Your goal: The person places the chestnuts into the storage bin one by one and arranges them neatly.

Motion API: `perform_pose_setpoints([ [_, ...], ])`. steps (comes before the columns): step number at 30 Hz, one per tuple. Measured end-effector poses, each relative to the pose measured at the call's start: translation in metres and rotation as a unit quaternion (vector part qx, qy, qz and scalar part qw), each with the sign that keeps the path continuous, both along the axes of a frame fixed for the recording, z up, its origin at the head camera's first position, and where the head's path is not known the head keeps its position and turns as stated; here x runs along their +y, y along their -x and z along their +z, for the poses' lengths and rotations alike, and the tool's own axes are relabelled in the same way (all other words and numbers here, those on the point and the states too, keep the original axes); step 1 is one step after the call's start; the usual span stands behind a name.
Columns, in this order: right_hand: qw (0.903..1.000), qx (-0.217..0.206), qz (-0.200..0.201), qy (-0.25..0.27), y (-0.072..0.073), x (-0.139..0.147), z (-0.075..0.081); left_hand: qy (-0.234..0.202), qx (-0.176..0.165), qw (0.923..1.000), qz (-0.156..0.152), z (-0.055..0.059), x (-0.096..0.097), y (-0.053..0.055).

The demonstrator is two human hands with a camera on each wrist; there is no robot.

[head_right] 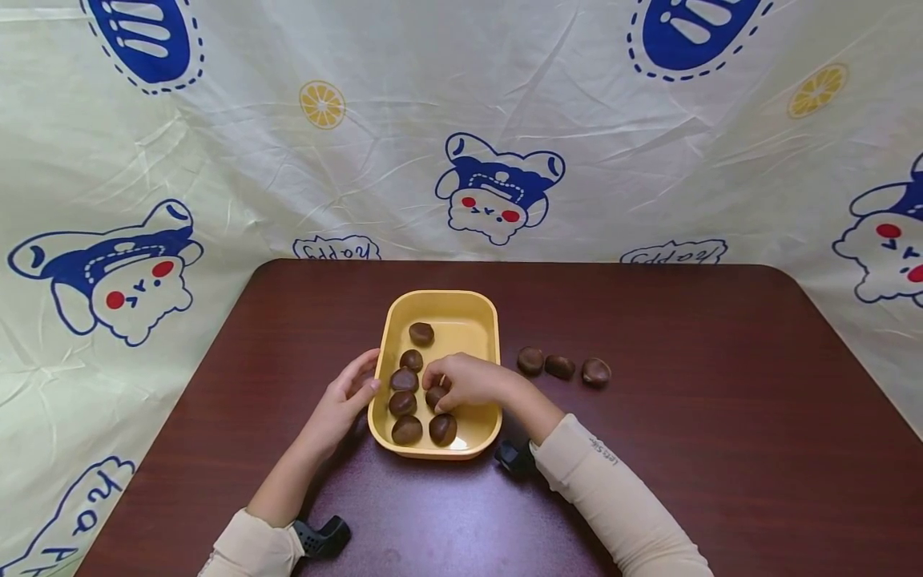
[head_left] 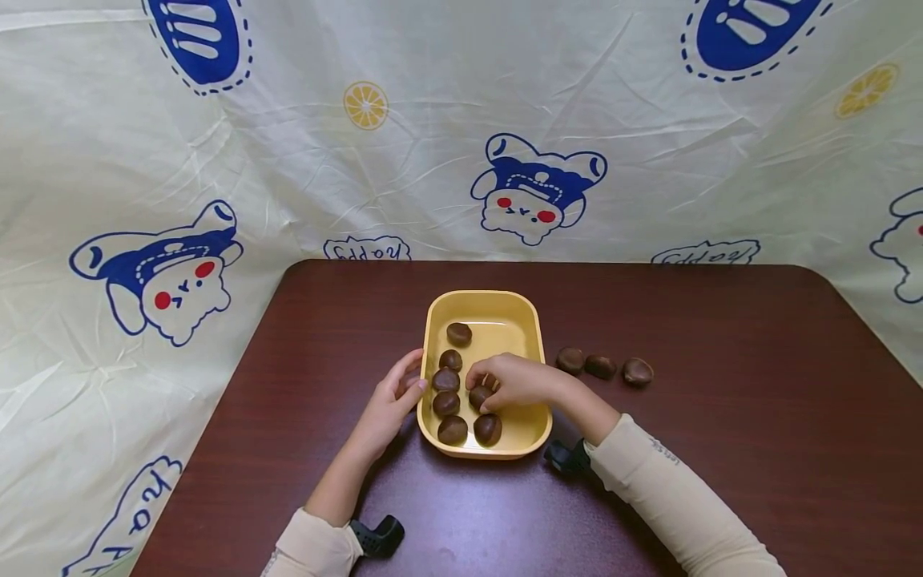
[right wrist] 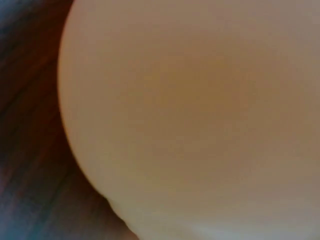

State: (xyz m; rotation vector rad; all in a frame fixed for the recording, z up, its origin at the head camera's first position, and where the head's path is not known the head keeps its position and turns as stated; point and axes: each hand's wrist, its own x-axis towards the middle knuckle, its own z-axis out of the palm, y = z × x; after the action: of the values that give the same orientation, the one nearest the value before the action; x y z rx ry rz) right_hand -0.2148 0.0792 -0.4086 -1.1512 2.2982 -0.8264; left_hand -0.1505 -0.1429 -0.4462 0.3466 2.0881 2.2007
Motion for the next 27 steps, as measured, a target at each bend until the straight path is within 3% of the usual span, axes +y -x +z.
perform_pose_setpoints([
  [8,0.9998,-0.018,-0.007,0.008,-0.0007,-0.0003,-0.0022,-0.002,0.000,1.0000,-0.002,-0.0014,-0.0003,0.0000],
  [19,0.9959,-0.014,-0.036,0.082,-0.0020,0.0032,-0.0004,-0.004,0.005,1.0000,-0.004,-0.0023,0.0001,0.0014],
  [27,0.9855,-0.012,-0.080,0.149,-0.0029,0.0065,0.0007,-0.003,0.005,1.0000,0.000,-0.0004,0.0002,0.0006],
])
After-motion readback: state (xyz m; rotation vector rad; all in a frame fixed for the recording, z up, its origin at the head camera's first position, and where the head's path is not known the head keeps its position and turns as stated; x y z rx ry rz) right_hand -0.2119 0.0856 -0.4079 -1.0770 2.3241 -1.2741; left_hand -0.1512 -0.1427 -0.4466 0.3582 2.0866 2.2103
